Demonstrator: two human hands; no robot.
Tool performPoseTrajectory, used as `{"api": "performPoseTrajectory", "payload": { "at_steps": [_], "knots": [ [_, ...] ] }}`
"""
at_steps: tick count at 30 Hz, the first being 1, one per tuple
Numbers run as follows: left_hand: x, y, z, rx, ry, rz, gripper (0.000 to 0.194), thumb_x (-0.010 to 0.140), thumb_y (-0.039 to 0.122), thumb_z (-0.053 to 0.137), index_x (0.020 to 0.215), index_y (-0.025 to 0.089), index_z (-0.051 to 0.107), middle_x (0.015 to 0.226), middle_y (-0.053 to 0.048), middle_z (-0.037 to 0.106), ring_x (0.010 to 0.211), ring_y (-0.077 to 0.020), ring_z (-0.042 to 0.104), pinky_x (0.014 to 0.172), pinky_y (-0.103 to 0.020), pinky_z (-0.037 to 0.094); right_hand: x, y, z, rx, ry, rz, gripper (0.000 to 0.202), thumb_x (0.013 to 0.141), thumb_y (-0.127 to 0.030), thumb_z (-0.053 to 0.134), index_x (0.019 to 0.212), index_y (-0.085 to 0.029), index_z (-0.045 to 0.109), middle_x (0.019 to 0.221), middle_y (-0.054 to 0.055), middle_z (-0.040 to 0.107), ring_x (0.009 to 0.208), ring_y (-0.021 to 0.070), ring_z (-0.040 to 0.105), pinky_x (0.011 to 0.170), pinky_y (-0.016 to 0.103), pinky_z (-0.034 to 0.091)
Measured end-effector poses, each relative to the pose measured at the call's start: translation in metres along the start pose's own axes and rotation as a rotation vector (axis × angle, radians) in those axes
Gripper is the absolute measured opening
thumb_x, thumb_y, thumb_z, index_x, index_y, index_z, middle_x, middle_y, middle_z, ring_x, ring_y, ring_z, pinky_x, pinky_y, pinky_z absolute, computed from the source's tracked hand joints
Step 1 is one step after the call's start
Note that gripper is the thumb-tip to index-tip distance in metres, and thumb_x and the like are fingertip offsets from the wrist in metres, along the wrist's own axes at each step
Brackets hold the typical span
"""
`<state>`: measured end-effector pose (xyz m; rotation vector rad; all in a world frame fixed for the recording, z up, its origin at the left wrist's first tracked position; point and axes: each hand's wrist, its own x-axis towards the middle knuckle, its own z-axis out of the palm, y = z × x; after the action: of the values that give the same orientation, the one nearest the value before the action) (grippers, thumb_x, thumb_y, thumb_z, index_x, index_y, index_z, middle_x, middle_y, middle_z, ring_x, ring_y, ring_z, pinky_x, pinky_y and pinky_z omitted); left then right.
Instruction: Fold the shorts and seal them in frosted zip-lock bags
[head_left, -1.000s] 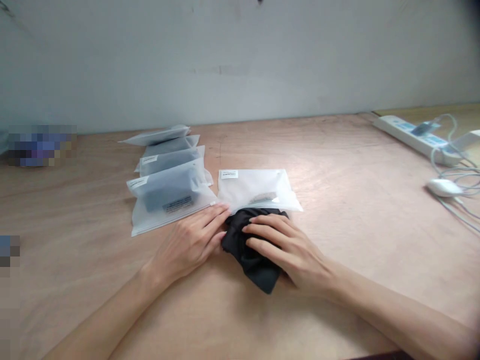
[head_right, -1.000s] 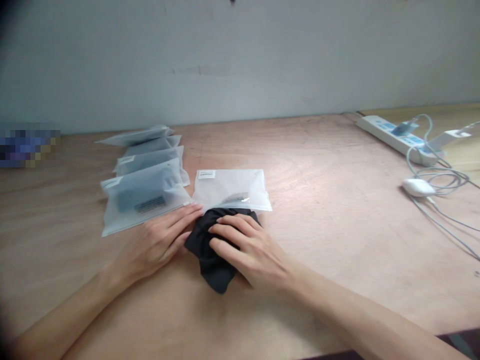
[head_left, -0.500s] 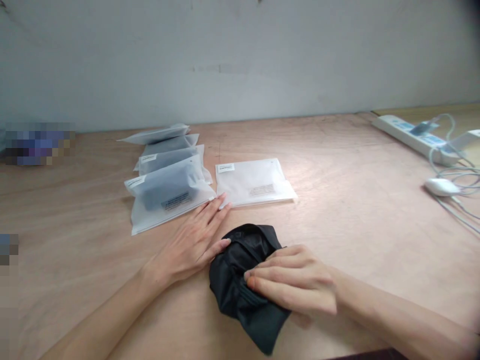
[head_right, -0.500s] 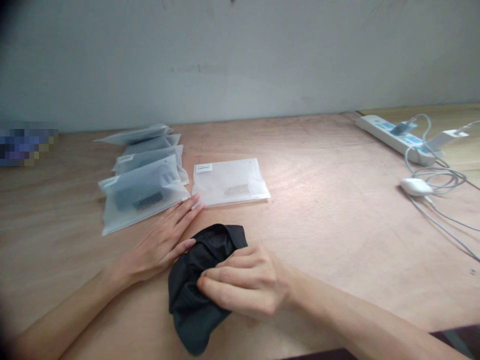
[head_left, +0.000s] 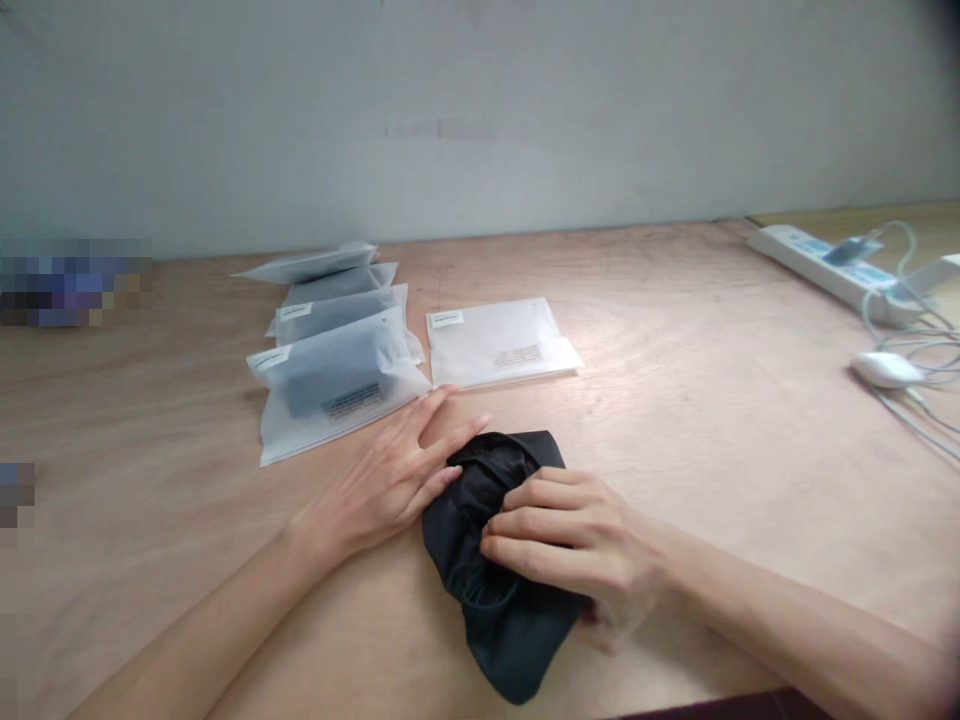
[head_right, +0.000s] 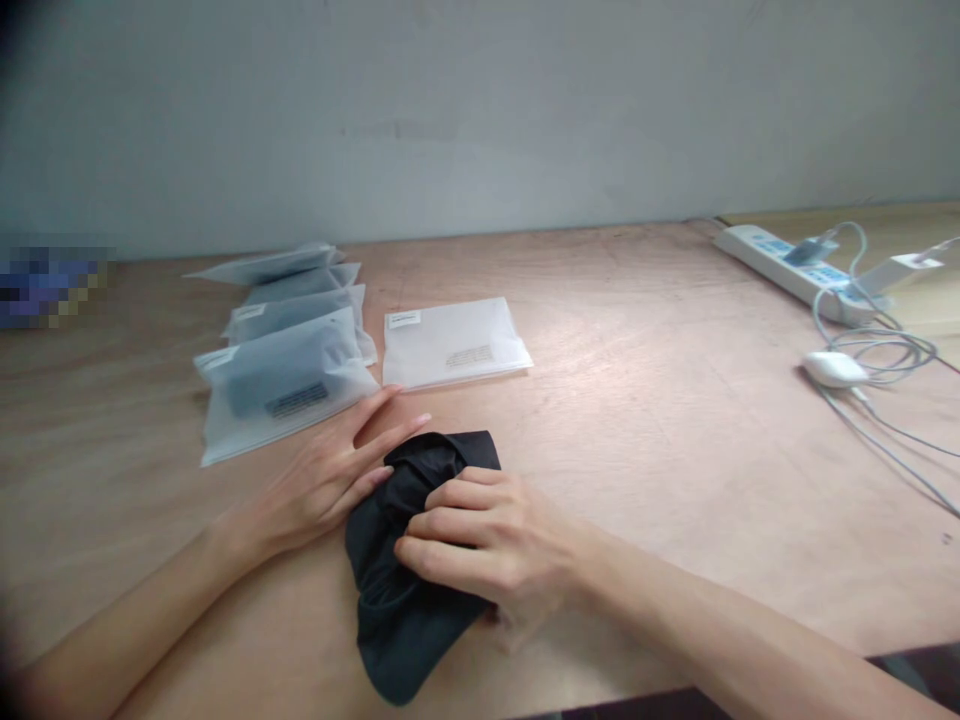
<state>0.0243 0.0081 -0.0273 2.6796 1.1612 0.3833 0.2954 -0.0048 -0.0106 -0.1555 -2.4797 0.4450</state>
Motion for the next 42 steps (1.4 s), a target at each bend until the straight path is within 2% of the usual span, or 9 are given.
{"api": "performPoseTrajectory", "payload": {
  "at_steps": [8, 15, 19, 24, 28, 32, 36, 39, 42],
  "knots": [
    [-0.002, -0.014, -0.002, -0.277, 0.023, 0.061, 0.061, 0.111, 0.053, 0.018, 0.167, 0.028, 0.02, 0.172, -0.004, 0.024, 0.159, -0.0246, 0.024, 0.132, -0.044, 0.02, -0.007, -0.001, -0.002, 0.038, 0.195, 0.09, 0.038, 0.106, -0.027, 0.044, 0.135, -0.009, 0.06, 0.116, 0.015, 0.076, 0.106, 0.0255, 0.07, 0.088, 0.037, 0.059],
    [0.001, -0.006, -0.01, -0.463, 0.166, 0.226, 0.094, 0.093, 0.078, 0.051, 0.165, 0.023, 0.027, 0.164, -0.015, 0.041, 0.15, -0.0354, 0.041, 0.125, -0.051, 0.034, -0.005, 0.002, -0.005, 0.511, 0.861, 0.832, 0.014, 0.095, -0.035, 0.07, 0.107, -0.028, 0.072, 0.09, 0.0, 0.072, 0.076, 0.0164, 0.068, 0.063, 0.025, 0.055],
    [0.003, -0.002, -0.01, -0.668, 0.114, 0.033, 0.06, 0.101, 0.052, 0.057, 0.153, 0.022, 0.051, 0.147, -0.014, 0.061, 0.135, -0.0338, 0.059, 0.114, -0.047, 0.048, 0.006, 0.009, -0.01, 0.857, 1.023, 1.044, 0.023, 0.085, -0.039, 0.08, 0.102, -0.026, 0.07, 0.097, 0.0, 0.073, 0.087, 0.0184, 0.07, 0.076, 0.029, 0.059],
    [0.003, -0.003, -0.011, -0.94, 0.139, -0.218, 0.031, 0.103, 0.041, 0.058, 0.115, 0.02, 0.077, 0.111, -0.007, 0.079, 0.096, -0.0232, 0.077, 0.079, -0.029, 0.062, 0.009, 0.01, -0.014, 0.974, 0.969, 1.205, 0.048, 0.077, -0.041, 0.085, 0.117, -0.029, 0.061, 0.101, 0.002, 0.075, 0.091, 0.0234, 0.073, 0.08, 0.036, 0.061],
    [0.001, -0.001, -0.01, -0.931, 0.298, -0.249, 0.035, 0.104, 0.045, 0.054, 0.123, 0.022, 0.071, 0.127, -0.008, 0.072, 0.108, -0.0237, 0.072, 0.085, -0.03, 0.061, 0.0, 0.017, -0.009, 0.758, 0.872, 1.226, 0.069, 0.081, -0.043, 0.081, 0.14, -0.034, 0.047, 0.104, 0.003, 0.074, 0.092, 0.0251, 0.073, 0.08, 0.04, 0.061],
    [-0.003, 0.001, -0.007, -0.844, 0.243, -0.187, 0.032, 0.101, 0.04, 0.06, 0.127, 0.022, 0.064, 0.119, -0.008, 0.07, 0.103, -0.0227, 0.072, 0.086, -0.031, 0.059, -0.009, 0.025, -0.005, 0.266, 0.715, 1.048, 0.077, 0.085, -0.034, 0.075, 0.153, -0.033, 0.037, 0.138, 0.01, 0.059, 0.117, 0.0283, 0.064, 0.095, 0.048, 0.057],
    [0.0, 0.006, -0.006, -0.587, 0.288, -0.181, 0.038, 0.097, 0.029, 0.067, 0.133, 0.025, 0.057, 0.118, -0.005, 0.068, 0.095, -0.0177, 0.069, 0.083, -0.028, 0.057, -0.008, 0.017, -0.009, -0.385, 0.591, 0.772, 0.043, 0.089, -0.023, 0.07, 0.13, -0.025, 0.06, 0.135, 0.014, 0.055, 0.12, 0.0302, 0.056, 0.095, 0.048, 0.051],
    [0.003, 0.009, -0.005, -0.353, 0.345, -0.138, 0.034, 0.096, 0.027, 0.069, 0.127, 0.024, 0.056, 0.114, -0.005, 0.064, 0.093, -0.0172, 0.064, 0.084, -0.029, 0.055, -0.001, 0.004, -0.009, -0.323, 0.364, 0.589, 0.011, 0.091, -0.026, 0.067, 0.1, -0.022, 0.061, 0.095, 0.006, 0.064, 0.088, 0.0228, 0.059, 0.078, 0.04, 0.048],
    [0.003, 0.012, -0.006, -0.237, 0.43, -0.099, 0.025, 0.095, 0.025, 0.069, 0.116, 0.022, 0.056, 0.109, -0.005, 0.061, 0.091, -0.0174, 0.062, 0.081, -0.029, 0.054, 0.004, -0.005, -0.003, -0.299, 0.125, 0.608, 0.033, 0.085, -0.05, 0.073, 0.095, -0.021, 0.06, 0.095, 0.008, 0.064, 0.086, 0.0259, 0.054, 0.074, 0.042, 0.044]
  ]
}}
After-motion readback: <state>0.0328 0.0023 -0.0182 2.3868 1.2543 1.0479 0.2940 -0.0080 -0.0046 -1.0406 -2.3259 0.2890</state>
